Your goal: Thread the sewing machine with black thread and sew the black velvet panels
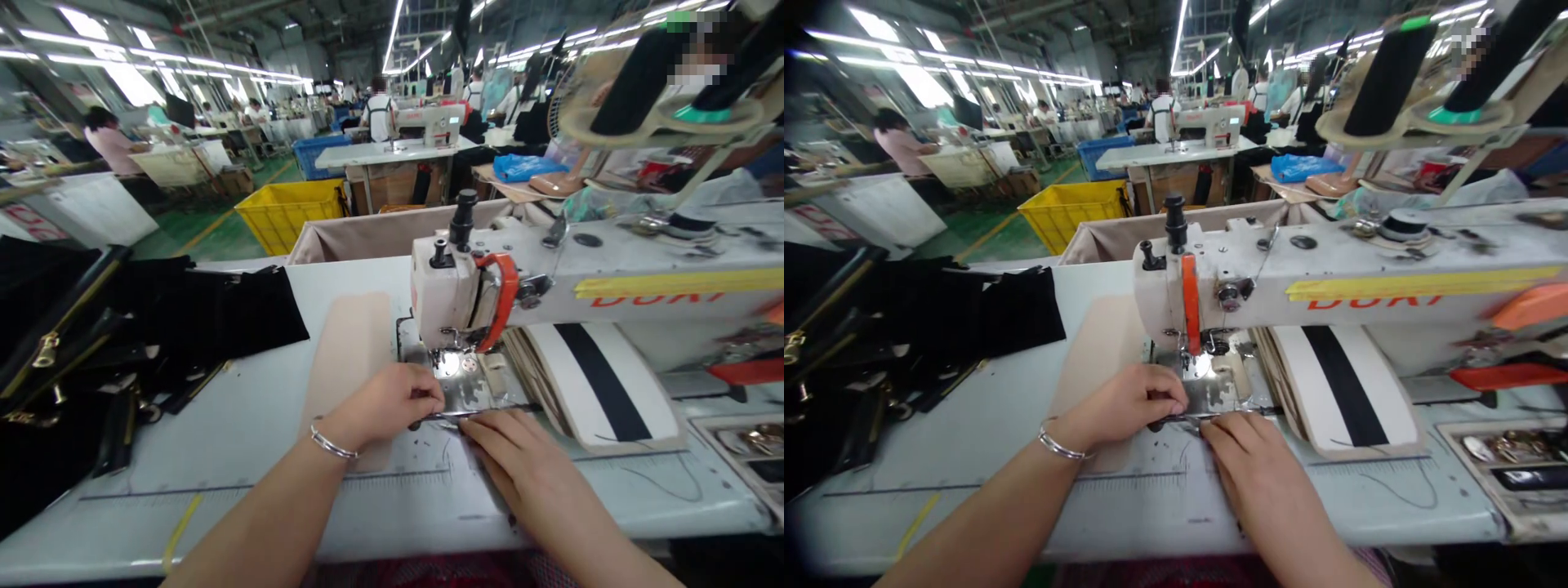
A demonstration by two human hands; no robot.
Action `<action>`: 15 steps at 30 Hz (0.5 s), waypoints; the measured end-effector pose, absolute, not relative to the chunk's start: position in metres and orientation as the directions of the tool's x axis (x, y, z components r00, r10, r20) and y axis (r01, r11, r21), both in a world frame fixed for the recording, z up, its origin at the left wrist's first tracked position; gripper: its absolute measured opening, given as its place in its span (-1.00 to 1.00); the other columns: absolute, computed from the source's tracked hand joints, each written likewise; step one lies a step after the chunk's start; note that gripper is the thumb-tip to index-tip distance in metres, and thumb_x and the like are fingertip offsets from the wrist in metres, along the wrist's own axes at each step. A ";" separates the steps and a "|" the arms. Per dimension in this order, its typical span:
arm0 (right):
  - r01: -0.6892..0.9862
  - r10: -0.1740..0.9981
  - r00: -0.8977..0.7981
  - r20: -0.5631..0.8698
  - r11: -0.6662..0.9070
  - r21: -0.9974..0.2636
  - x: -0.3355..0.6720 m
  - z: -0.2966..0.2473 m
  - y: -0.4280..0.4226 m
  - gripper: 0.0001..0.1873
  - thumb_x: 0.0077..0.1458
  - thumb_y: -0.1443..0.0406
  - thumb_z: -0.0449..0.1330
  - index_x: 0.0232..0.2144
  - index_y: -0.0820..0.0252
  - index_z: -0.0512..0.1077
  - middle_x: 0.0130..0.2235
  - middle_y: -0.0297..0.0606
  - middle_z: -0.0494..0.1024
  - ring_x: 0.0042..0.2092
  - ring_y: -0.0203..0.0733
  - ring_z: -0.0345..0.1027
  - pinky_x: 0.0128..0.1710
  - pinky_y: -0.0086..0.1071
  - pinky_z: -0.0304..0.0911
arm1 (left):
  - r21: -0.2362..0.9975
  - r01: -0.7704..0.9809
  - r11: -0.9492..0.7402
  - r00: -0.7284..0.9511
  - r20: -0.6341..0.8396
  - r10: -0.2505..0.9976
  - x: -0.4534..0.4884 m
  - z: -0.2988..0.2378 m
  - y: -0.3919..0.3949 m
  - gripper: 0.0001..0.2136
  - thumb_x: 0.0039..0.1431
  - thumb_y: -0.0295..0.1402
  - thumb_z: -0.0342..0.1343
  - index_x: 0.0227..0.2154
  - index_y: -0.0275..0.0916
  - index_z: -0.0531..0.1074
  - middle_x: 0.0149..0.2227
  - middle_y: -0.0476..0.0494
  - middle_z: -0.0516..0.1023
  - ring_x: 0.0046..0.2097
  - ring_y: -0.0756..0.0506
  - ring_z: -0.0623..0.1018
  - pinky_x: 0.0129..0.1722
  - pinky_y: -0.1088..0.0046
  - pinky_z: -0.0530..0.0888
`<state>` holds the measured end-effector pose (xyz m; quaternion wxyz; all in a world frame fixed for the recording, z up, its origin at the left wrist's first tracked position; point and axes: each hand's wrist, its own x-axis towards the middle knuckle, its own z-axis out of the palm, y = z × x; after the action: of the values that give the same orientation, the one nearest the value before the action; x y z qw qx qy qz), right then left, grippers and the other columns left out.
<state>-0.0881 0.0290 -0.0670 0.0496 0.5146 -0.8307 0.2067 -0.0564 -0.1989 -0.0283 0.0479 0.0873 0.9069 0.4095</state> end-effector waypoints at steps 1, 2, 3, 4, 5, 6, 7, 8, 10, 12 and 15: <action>-0.887 -0.832 -0.455 0.317 0.396 -0.236 -0.086 -0.073 0.030 -0.57 0.11 0.46 0.16 0.05 0.21 0.33 -0.05 -0.14 0.46 -0.06 -0.05 0.31 -0.01 -0.04 0.35 | 0.772 0.057 0.633 -0.982 -0.069 0.173 -0.055 -0.026 -0.199 -0.87 0.20 -0.40 0.07 -0.40 -0.26 0.49 -0.40 0.01 0.48 -0.34 0.05 0.44 -0.30 0.53 0.37; -0.890 -0.825 -0.455 0.333 0.408 -0.204 -0.084 -0.075 0.031 -0.58 0.11 0.47 0.15 0.04 0.25 0.34 -0.07 -0.13 0.47 -0.07 -0.06 0.32 -0.02 -0.06 0.37 | 0.770 0.009 0.638 -0.988 -0.092 0.124 -0.055 -0.024 -0.199 -0.88 0.21 -0.38 0.04 -0.37 -0.26 0.47 -0.47 0.03 0.43 -0.40 0.04 0.41 -0.38 0.52 0.33; -0.885 -0.813 -0.465 0.351 0.421 -0.198 -0.080 -0.073 0.034 -0.60 0.12 0.47 0.13 0.03 0.26 0.35 -0.11 -0.12 0.48 -0.09 -0.06 0.33 -0.03 -0.07 0.38 | 0.748 -0.031 0.662 -0.996 -0.082 0.046 -0.054 -0.023 -0.199 -0.88 0.20 -0.35 0.04 -0.31 -0.25 0.45 -0.50 0.04 0.39 -0.43 0.03 0.39 -0.43 0.51 0.29; -0.876 -0.794 -0.482 0.369 0.430 -0.220 -0.078 -0.068 0.039 -0.62 0.14 0.46 0.10 0.03 0.26 0.36 -0.13 -0.13 0.49 -0.10 -0.07 0.35 -0.05 -0.09 0.38 | 0.713 -0.066 0.698 -0.998 -0.048 -0.046 -0.054 -0.023 -0.199 -0.85 0.20 -0.32 0.04 -0.24 -0.24 0.44 -0.50 0.04 0.38 -0.44 0.02 0.38 -0.45 0.49 0.26; -0.860 -0.765 -0.508 0.395 0.434 -0.267 -0.076 -0.061 0.047 -0.64 0.16 0.45 0.07 0.02 0.23 0.36 -0.15 -0.14 0.49 -0.10 -0.09 0.35 -0.05 -0.12 0.38 | 0.665 -0.101 0.740 -0.992 -0.011 -0.126 -0.054 -0.023 -0.199 -0.81 0.19 -0.31 0.04 -0.17 -0.23 0.43 -0.50 0.03 0.39 -0.44 0.00 0.39 -0.44 0.47 0.25; -0.828 -0.710 -0.559 0.428 0.452 -0.330 -0.075 -0.052 0.057 -0.64 0.18 0.44 0.04 0.02 0.19 0.35 -0.14 -0.16 0.50 -0.10 -0.13 0.36 -0.05 -0.17 0.38 | 0.606 -0.141 0.783 -0.982 0.013 -0.187 -0.054 -0.023 -0.199 -0.78 0.19 -0.30 0.04 -0.14 -0.22 0.44 -0.47 0.00 0.43 -0.42 -0.02 0.41 -0.43 0.45 0.25; -0.773 -0.617 -0.634 0.467 0.495 -0.396 -0.077 -0.042 0.071 -0.66 0.20 0.41 0.04 0.02 0.14 0.35 -0.13 -0.19 0.50 -0.10 -0.16 0.38 -0.06 -0.22 0.37 | 0.550 -0.178 0.816 -0.974 0.022 -0.227 -0.054 -0.023 -0.198 -0.77 0.18 -0.30 0.04 -0.14 -0.21 0.47 -0.43 -0.03 0.48 -0.40 -0.04 0.43 -0.39 0.43 0.27; -0.689 -0.481 -0.722 0.497 0.565 -0.454 -0.081 -0.034 0.087 -0.69 0.20 0.36 0.06 0.00 0.11 0.35 -0.12 -0.21 0.51 -0.12 -0.17 0.39 -0.09 -0.25 0.36 | 0.511 -0.199 0.836 -0.970 0.018 -0.242 -0.054 -0.023 -0.198 -0.78 0.19 -0.31 0.02 -0.18 -0.20 0.51 -0.37 -0.06 0.53 -0.35 -0.06 0.46 -0.35 0.41 0.29; -0.438 -0.156 -0.854 0.497 0.731 -0.523 -0.099 -0.025 0.126 -0.76 0.17 0.24 0.13 -0.09 0.07 0.38 -0.16 -0.24 0.52 -0.20 -0.13 0.42 -0.17 -0.23 0.35 | 0.500 -0.168 0.850 -0.981 -0.002 -0.193 -0.054 -0.023 -0.196 -0.78 0.19 -0.35 -0.01 -0.29 -0.18 0.55 -0.27 -0.06 0.57 -0.26 -0.08 0.49 -0.24 0.39 0.33; -0.248 -0.034 -0.909 0.416 0.847 -0.471 -0.126 -0.029 0.166 -0.76 0.16 0.15 0.12 -0.14 0.07 0.40 -0.18 -0.20 0.53 -0.18 0.01 0.43 -0.17 -0.11 0.30 | 0.517 -0.083 0.852 -0.994 0.014 -0.106 -0.053 -0.023 -0.192 -0.79 0.16 -0.38 0.00 -0.34 -0.17 0.56 -0.28 -0.03 0.56 -0.23 -0.07 0.49 -0.21 0.41 0.35; -0.172 -0.071 -0.942 0.328 0.942 -0.290 -0.172 -0.051 0.208 -0.69 0.21 0.08 0.00 -0.12 0.03 0.41 -0.19 -0.09 0.53 -0.19 0.11 0.42 -0.19 -0.06 0.26 | 0.522 0.021 0.853 -0.996 0.085 -0.027 -0.049 -0.025 -0.185 -0.80 0.11 -0.45 0.01 -0.41 -0.17 0.56 -0.30 -0.06 0.47 -0.24 -0.04 0.46 -0.20 0.44 0.36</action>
<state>-0.1719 0.2078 -0.0507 0.1584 0.0624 -0.9725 0.1591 -0.0492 -0.1849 -0.0249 -0.0445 -0.0015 0.9615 0.2713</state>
